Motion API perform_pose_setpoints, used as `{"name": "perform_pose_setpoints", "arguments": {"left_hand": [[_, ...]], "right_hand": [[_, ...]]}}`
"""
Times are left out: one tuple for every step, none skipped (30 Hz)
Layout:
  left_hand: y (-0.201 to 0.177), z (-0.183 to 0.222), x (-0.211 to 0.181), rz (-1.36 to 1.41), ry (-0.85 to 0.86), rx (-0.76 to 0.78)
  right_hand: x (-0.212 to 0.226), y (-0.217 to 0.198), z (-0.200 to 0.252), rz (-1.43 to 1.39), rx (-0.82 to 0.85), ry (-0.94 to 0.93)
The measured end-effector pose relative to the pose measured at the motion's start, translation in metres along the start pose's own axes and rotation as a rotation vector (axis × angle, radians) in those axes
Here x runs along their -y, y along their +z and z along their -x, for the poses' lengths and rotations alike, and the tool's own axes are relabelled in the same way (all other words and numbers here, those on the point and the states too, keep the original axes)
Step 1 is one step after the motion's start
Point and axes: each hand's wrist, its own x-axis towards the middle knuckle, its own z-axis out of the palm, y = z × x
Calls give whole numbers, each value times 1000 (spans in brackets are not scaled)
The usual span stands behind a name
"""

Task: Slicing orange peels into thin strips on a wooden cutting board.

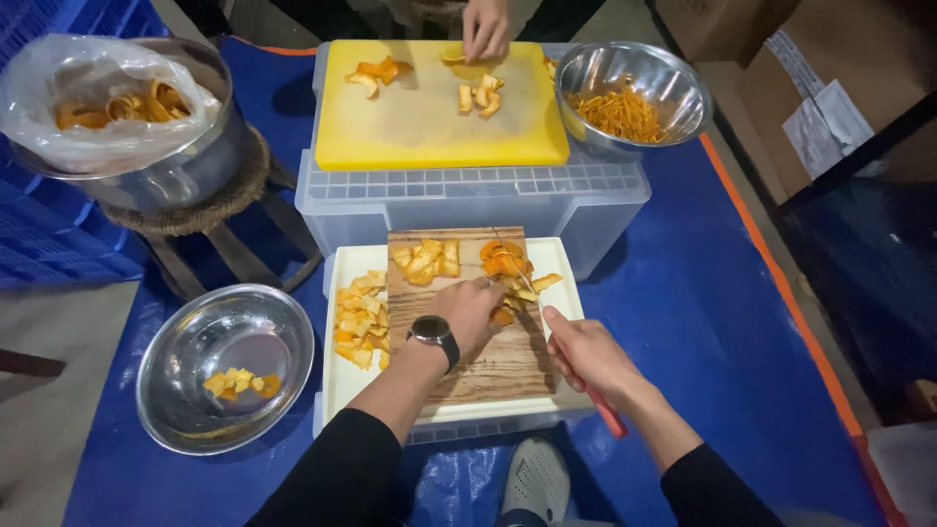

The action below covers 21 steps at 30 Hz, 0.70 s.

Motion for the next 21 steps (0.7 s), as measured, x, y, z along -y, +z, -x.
{"name": "perform_pose_setpoints", "arguments": {"left_hand": [[18, -4, 7, -1, 2, -4], [35, -8, 17, -98, 70, -96], [52, -11, 26, -196, 138, -187], [27, 2, 18, -201, 130, -191], [2, 14, 10, 16, -98, -81], [-23, 27, 2, 235, -324, 27], [-9, 30, 23, 232, -331, 22], [5, 34, 45, 343, -493, -23], [19, 37, 67, 454, -654, -71], [20, 46, 68, 451, -661, -79], [22, 54, 70, 501, -707, -104], [25, 61, 70, 556, -749, -128], [30, 65, 69, 557, -753, -135], [37, 68, 66, 587, -728, -263], [45, 71, 62, 615, -703, -393], [54, 71, 66, 618, -705, -393], [63, 70, 69, 568, -631, -431], [72, 69, 72, 517, -557, -467], [55, 78, 62, 520, -559, -468], [38, 86, 52, 518, -494, -413], [22, 94, 43, 515, -429, -358]], "right_hand": [[-3, 0, 1, 0, -2, -4], [-4, 2, 1, -12, 1, -2], [-6, 3, 2, -24, 5, 0], [-12, 2, -1, -22, 13, -7], [-17, 2, -4, 22, 56, 3], [-23, 1, -7, 66, 98, 13], [-16, 2, 5, 68, 105, 7], [-10, 4, 17, 117, 138, 27], [-3, 5, 29, 166, 170, 47], [-4, 7, 34, 168, 178, 40], [-5, 8, 40, 194, 200, 64], [-7, 8, 45, 223, 218, 89], [0, 9, 48, 227, 222, 84], [4, 8, 53, 287, 288, 125], [8, 7, 57, 347, 355, 167], [6, 9, 58, 351, 356, 168], [4, 11, 59, 364, 342, 169], [3, 12, 60, 378, 327, 171], [-2, 12, 58, 381, 328, 172], [-6, 12, 55, 357, 334, 158], [-11, 12, 53, 334, 341, 144]]}}
